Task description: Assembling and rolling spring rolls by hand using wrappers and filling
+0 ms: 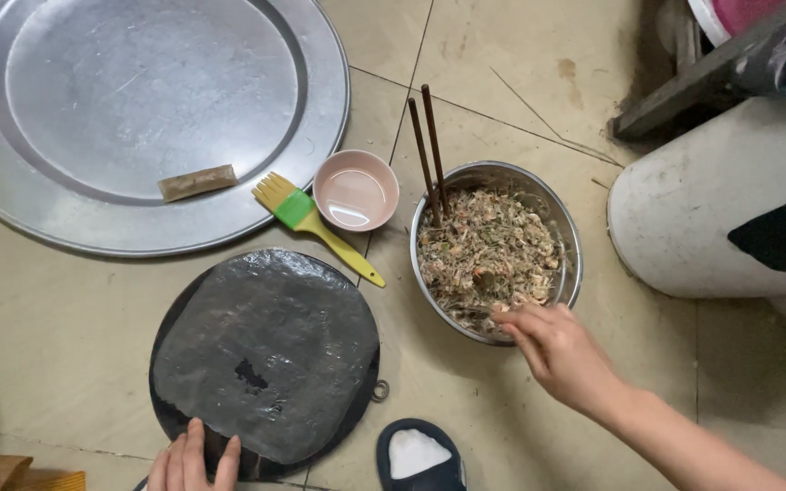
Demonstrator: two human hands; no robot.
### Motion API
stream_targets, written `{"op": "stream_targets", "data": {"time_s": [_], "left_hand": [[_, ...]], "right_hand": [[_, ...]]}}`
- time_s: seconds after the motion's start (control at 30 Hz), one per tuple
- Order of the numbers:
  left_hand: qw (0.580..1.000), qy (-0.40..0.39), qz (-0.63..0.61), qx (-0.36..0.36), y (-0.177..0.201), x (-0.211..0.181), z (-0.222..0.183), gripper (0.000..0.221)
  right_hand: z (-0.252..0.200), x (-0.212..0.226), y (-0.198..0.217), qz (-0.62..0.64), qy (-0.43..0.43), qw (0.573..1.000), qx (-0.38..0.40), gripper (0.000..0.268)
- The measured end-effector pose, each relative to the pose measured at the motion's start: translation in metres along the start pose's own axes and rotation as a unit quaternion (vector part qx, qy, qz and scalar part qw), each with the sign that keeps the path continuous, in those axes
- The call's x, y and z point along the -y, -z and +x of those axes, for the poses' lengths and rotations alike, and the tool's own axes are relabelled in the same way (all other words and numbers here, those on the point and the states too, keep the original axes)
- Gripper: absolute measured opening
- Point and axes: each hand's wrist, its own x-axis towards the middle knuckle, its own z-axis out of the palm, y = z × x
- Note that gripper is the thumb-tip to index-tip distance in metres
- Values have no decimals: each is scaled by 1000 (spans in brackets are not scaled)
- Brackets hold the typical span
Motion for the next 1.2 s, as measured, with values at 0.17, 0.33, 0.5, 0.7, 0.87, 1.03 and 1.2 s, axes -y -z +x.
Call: {"op": "stream_targets", "data": {"time_s": [0.17, 0.33, 0.5, 0.7, 0.87, 1.03, 1.2], "left_hand": [[990, 132, -2, 56, 3, -14, -13, 16], [1000, 17, -8, 13, 5, -3, 3, 9], [1000, 5, 13, 26, -2, 2, -8, 9], [1000, 1, 14, 20, 10, -3, 7, 7], [1000, -11, 6, -5, 6, -2, 6, 9], [999, 15, 24, -44, 8, -7, 13, 7], [999, 29, 25, 22, 25, -11, 15, 10]], "right_hand": [[10, -10, 12, -90, 51, 993, -52, 20], [3, -13, -17, -64, -119, 991, 25, 29], [39, 36, 33, 183, -429, 882, 62, 37], [40, -30, 21, 394, -503, 767, 55, 35], [37, -42, 6, 465, -524, 709, 82, 33], [33, -44, 23, 510, -539, 669, 39, 38], [7, -64, 35, 534, -552, 640, 19, 39]]}}
